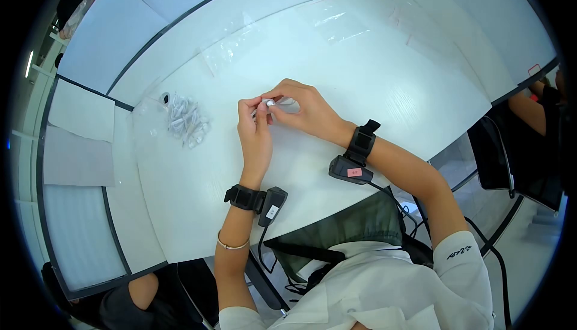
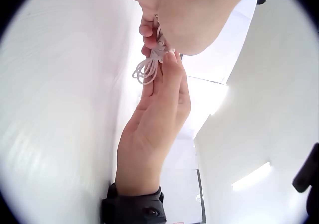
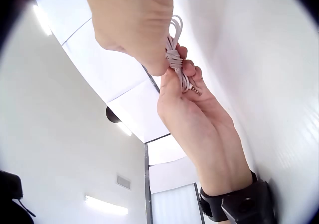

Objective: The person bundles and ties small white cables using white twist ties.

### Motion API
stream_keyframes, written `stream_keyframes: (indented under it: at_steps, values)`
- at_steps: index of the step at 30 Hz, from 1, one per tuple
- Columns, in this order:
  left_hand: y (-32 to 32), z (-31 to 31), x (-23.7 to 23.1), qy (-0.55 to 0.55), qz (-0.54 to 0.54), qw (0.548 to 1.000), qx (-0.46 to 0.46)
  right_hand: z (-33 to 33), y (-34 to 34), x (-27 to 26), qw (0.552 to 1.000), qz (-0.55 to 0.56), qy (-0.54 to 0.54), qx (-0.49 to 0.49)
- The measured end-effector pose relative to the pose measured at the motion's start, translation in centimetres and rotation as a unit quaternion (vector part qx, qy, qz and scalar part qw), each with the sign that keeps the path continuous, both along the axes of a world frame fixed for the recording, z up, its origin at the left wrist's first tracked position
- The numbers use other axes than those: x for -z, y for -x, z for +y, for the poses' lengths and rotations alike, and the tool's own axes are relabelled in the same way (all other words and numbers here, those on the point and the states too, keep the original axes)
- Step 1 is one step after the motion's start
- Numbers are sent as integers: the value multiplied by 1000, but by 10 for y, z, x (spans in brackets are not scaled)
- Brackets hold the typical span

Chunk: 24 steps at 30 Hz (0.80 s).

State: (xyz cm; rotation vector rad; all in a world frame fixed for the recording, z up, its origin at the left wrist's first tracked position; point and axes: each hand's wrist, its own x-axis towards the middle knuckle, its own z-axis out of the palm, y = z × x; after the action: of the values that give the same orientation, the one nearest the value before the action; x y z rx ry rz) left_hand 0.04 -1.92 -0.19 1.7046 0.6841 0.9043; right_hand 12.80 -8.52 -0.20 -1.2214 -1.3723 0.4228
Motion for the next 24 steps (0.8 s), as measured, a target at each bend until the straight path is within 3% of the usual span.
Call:
stream_keyframes:
  at_steps: [24]
  values:
    - [2, 8, 2, 49, -54, 997, 12, -2, -3, -2, 1000, -10, -14, -21]
